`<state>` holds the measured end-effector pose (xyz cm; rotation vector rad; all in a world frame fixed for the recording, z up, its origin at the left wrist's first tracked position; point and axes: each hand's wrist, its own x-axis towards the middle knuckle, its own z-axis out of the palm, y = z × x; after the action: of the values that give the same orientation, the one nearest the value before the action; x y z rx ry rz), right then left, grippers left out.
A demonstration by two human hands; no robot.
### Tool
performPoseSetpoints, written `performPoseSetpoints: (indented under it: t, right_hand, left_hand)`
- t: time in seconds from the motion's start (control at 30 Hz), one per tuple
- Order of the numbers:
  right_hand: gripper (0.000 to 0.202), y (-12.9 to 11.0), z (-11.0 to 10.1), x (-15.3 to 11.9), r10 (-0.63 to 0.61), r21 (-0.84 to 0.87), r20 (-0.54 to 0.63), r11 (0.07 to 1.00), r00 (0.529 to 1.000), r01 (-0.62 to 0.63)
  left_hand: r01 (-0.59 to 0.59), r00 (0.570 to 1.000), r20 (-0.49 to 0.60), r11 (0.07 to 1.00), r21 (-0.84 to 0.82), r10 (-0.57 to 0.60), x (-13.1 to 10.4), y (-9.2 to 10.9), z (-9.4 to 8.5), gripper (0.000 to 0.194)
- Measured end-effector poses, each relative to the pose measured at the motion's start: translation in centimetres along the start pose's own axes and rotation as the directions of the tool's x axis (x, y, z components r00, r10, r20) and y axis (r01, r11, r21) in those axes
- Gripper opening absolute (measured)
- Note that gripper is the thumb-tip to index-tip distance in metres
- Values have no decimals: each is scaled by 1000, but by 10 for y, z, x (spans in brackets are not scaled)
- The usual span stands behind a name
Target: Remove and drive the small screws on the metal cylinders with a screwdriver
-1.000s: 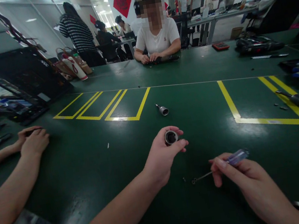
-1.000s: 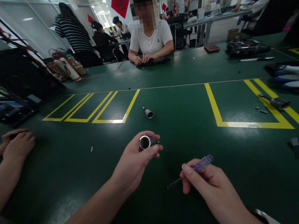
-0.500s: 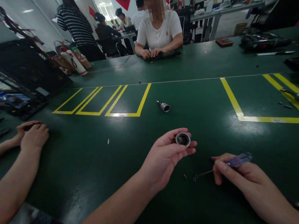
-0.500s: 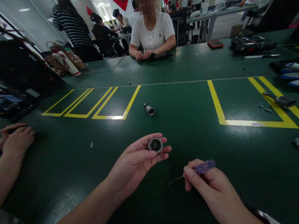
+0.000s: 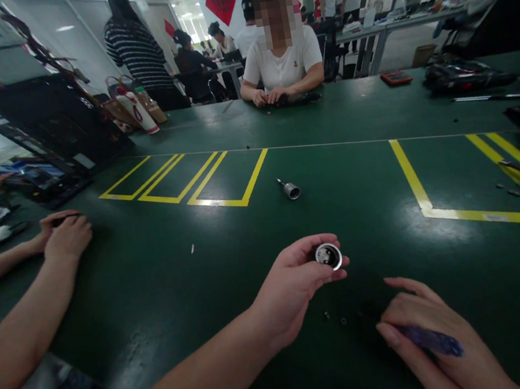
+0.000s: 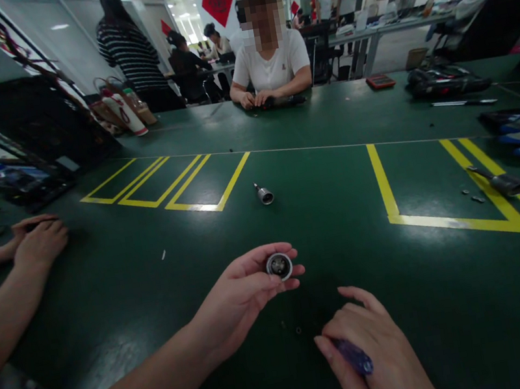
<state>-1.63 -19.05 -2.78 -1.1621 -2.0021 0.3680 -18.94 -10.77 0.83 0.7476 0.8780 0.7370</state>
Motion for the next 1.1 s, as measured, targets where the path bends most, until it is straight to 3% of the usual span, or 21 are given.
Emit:
performPoseSetpoints:
  t: [0.13,0.23,0.33,0.63,0.9,1.1]
  right_hand:
    - [11,5,-4,-5,1,32,-65,999,998,1]
    - [8,11,-11,-6,-156,20,-100,987,983,158]
    - [12,14,-15,-4,-250,-4,-59,968,966,251]
    - [14,7,-1,2,-169,-74,-79,984,982,164]
    - [8,5,4,11,-280,-151,-129,954,951,260]
    - [8,3,2,11,-271,-162,-111,954,956,252]
  left_hand:
    - [-17,1000,-23,999,45,18,1,-3,-1,39]
    - [-14,1000,1,995,97,14,2,-7,-3,42]
    - [8,1000,13,992,126,-10,2,-11,-2,45]
    - [2,1000,-2,984,177,-1,-2,-15,7,43]
    - [9,1000,3,981,194,-10,-4,-17,10,40]
    - [17,1000,-12,975,223,-15,-2,-19,12,39]
